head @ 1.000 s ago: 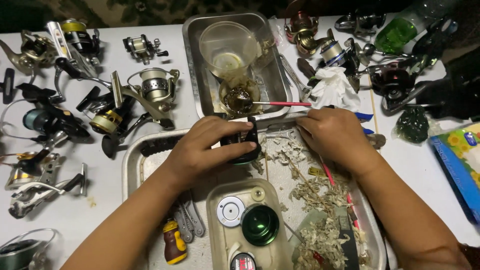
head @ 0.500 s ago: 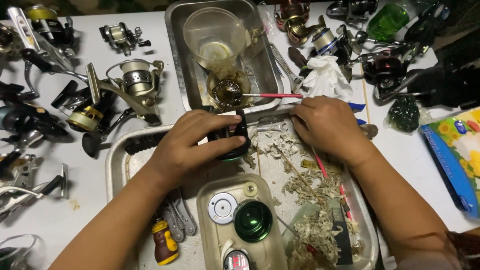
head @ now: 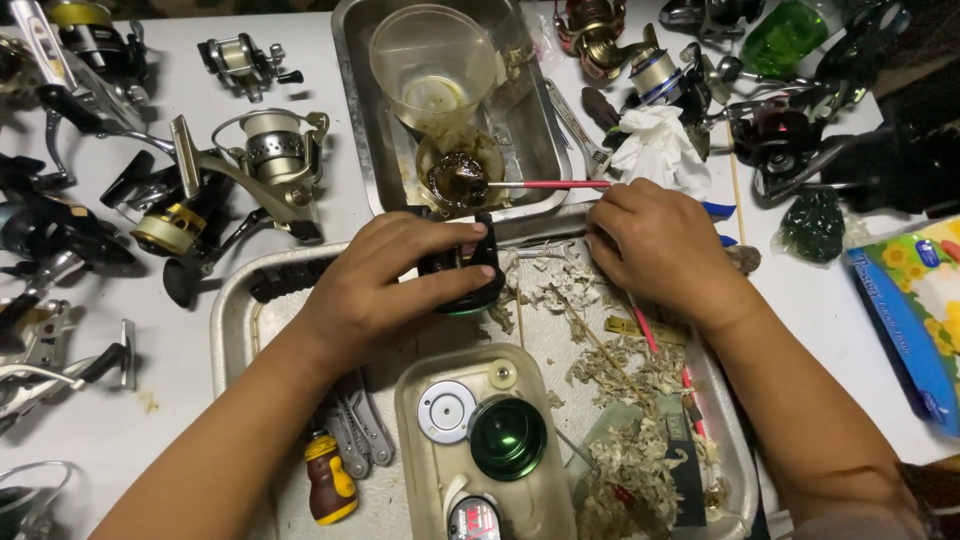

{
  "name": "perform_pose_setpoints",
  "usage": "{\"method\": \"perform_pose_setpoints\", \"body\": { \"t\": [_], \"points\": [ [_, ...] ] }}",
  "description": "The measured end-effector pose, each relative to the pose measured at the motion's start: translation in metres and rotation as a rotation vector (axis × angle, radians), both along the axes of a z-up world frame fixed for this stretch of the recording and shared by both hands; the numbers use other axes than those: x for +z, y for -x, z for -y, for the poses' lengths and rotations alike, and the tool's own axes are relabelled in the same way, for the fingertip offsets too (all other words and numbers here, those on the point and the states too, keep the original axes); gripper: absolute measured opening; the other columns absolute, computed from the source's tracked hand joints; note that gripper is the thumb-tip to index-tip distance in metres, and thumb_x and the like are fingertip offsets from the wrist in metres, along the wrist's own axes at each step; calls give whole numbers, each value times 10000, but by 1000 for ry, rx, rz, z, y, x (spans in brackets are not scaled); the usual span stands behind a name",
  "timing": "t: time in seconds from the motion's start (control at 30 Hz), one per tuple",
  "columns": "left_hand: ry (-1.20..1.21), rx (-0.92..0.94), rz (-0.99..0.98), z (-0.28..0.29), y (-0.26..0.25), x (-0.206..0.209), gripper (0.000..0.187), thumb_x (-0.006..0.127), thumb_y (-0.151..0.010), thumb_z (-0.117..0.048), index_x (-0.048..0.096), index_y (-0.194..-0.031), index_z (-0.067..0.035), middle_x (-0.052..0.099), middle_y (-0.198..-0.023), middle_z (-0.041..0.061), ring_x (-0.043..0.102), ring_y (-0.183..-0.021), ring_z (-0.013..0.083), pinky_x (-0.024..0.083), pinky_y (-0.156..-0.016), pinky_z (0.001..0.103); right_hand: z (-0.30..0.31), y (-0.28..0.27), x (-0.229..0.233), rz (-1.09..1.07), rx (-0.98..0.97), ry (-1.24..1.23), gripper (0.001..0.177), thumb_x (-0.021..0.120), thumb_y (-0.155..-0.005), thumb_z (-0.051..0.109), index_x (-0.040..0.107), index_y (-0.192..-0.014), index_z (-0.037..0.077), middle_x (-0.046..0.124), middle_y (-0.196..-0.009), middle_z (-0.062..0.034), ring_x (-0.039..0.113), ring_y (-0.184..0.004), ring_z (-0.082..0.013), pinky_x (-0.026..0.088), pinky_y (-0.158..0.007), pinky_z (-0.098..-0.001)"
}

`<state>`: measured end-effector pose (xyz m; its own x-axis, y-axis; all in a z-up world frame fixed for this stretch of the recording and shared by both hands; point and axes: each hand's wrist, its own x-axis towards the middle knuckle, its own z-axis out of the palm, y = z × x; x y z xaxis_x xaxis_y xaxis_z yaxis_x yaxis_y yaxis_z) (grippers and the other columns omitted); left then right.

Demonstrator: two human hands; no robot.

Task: The person disassembles a fishing reel, removes the spool, and cleans the internal components using a brush and a scraper. They wipe away old grease and debris from the reel's body and spool, then reassemble the parts.

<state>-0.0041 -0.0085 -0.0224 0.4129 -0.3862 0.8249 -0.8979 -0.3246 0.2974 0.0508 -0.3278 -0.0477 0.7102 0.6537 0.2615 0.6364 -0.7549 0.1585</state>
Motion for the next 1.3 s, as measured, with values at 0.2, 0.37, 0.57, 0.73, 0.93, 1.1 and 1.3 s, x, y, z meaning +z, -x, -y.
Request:
{"method": "perform_pose_setpoints", "body": {
  "t": [0.2,0.37,0.57,0.73,0.93,1.1,1.3],
  "points": [
    [5,-22,-22,-1,-1,0,181,614,-1030,-203,770,-1050,-112,706,-1200,151,723,-978,332,558,-883,458,6,-6,-8,-6,44,-16,135,764,-829,247,732,-905,139,697,-827,-34,689,-837,-233,524,-692,-345],
    [12,-15,-7,0,-2,-6,179,615,-1031,-211,764,-1055,-115,703,-1209,147,719,-983,326,556,-890,459,6,-6,-6,7,98,-34,211,807,-766,207,747,-961,151,719,-873,-52,690,-862,-251,519,-708,-372],
    [35,14,6,2,-4,-13,192,614,-1035,-248,762,-1061,-128,707,-1200,135,717,-965,316,553,-896,448,3,-3,5,20,159,-160,108,813,-789,183,737,-833,120,713,-841,-66,697,-837,-254,540,-700,-363],
    [-119,-82,-49,-12,-2,-4,263,713,-1024,-108,649,-1268,-31,634,-1322,227,672,-1134,394,529,-896,474,1,7,45,-40,317,-203,97,770,-874,90,717,-927,28,705,-926,-124,651,-851,-278,569,-775,-397],
    [-70,-81,-55,-9,-1,-5,192,639,-1053,-38,671,-1242,-39,642,-1311,215,672,-1060,370,513,-856,448,-1,23,53,93,551,-483,87,764,-857,-144,696,-898,-109,720,-856,-240,686,-766,-353,614,-760,-442],
    [-38,-91,-78,-7,1,-7,236,628,-1058,-199,666,-1241,-55,646,-1310,206,684,-1109,369,515,-887,457,-20,39,58,189,719,-569,77,683,-920,-50,700,-981,-94,734,-913,-231,680,-730,-304,576,-684,-393],
    [-43,-106,-66,-5,3,-9,310,680,-1032,-279,669,-1259,-68,642,-1345,169,708,-1093,329,489,-875,430,-32,42,60,206,749,-522,103,675,-925,-37,705,-976,-122,697,-874,-245,645,-711,-326,542,-631,-399]
  ]
}}
